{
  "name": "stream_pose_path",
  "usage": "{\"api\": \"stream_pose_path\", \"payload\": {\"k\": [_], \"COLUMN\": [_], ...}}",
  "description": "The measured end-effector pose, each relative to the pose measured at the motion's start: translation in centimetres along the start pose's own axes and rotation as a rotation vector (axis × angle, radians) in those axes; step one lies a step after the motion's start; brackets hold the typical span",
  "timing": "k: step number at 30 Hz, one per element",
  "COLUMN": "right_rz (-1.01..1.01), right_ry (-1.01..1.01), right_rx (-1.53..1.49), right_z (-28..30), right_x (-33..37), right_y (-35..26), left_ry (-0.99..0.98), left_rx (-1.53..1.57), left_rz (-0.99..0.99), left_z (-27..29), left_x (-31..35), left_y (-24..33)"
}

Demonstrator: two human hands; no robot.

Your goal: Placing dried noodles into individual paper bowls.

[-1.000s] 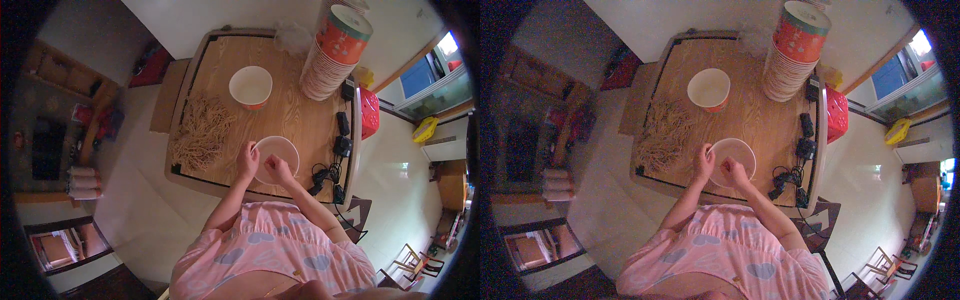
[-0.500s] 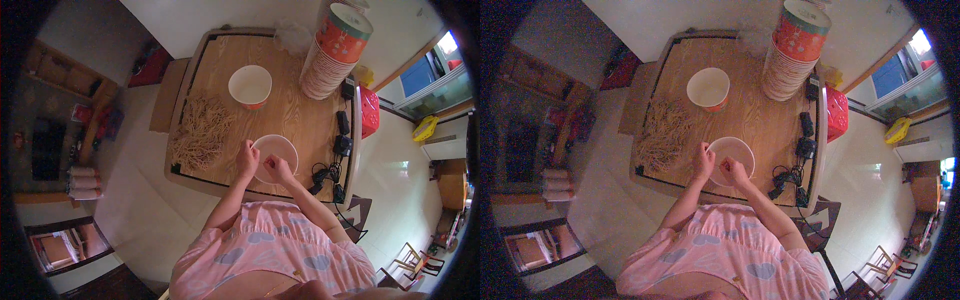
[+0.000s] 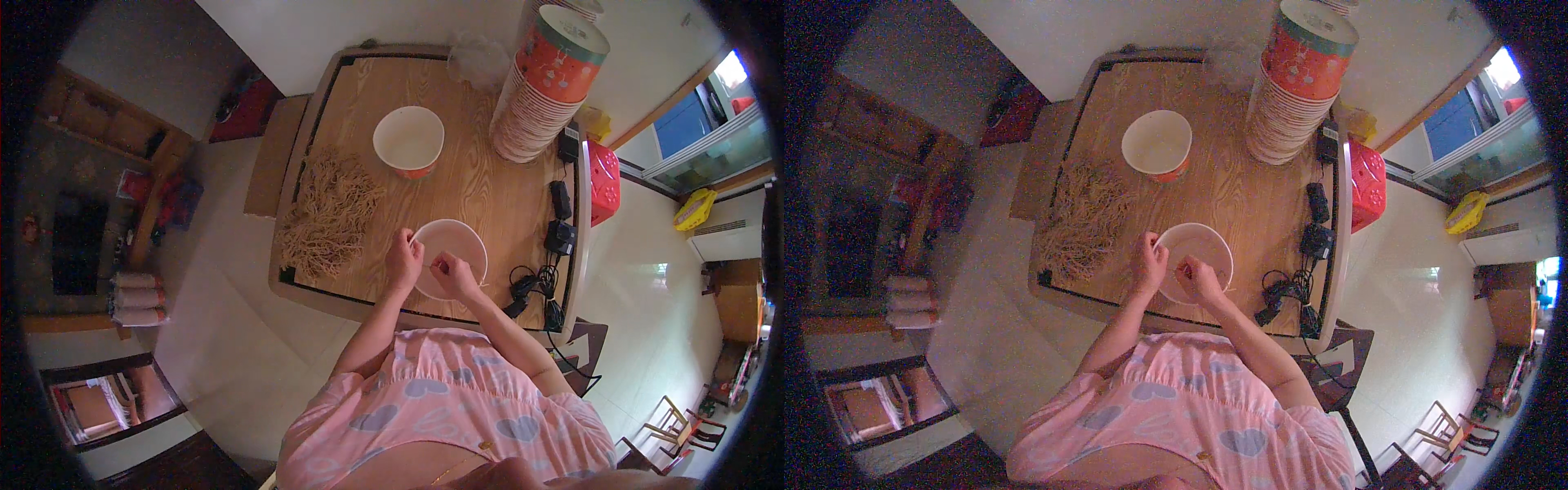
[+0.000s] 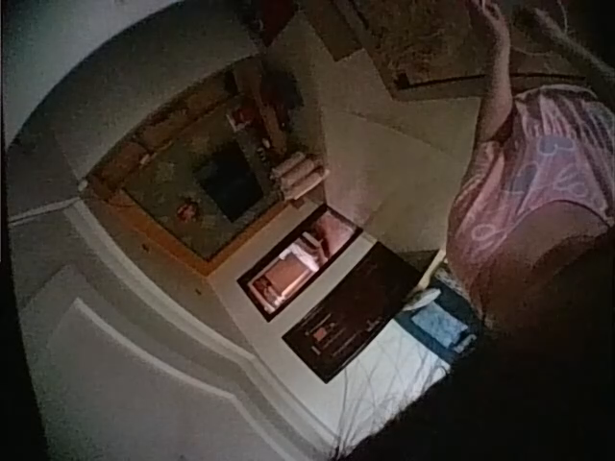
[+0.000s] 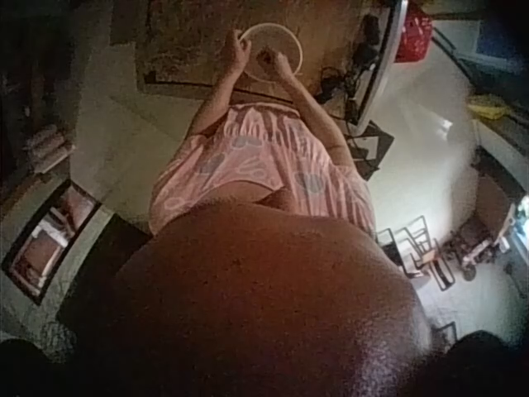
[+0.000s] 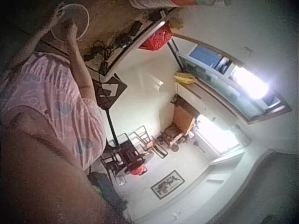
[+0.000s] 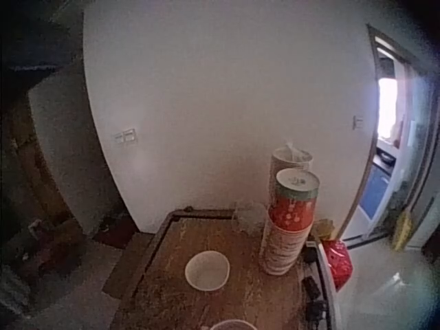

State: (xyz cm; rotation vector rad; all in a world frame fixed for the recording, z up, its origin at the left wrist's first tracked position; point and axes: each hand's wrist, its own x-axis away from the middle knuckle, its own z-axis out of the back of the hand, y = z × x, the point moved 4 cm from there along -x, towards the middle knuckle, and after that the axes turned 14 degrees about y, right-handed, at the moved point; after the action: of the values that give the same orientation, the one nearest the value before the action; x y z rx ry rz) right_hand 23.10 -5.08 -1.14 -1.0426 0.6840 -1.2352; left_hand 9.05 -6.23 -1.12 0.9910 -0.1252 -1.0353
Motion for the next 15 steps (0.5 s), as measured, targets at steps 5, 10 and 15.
{"api": "stream_pose_path", "payload": {"k": [5, 10, 15], "right_rz": [0.002, 0.001, -0.028], "right_ry": [-0.01, -0.02, 0.02], "right_rx": [-0.018, -0.037, -0.029], "right_z": [-0.22, -0.28, -0.57], "right_x": [0.08, 0.05, -0.15], "right_y": [0.18, 0.69, 0.92], "left_ry": [0.017, 0.007, -0.027], "left_rx": [0.034, 0.029, 0.098], "left_rz": [0.055, 0.075, 0.043], "left_z": [-0.16, 0.01, 0.07], "left_x": [0.13, 0.0, 0.23], "left_y": [-0.65, -0.18, -0.51]}}
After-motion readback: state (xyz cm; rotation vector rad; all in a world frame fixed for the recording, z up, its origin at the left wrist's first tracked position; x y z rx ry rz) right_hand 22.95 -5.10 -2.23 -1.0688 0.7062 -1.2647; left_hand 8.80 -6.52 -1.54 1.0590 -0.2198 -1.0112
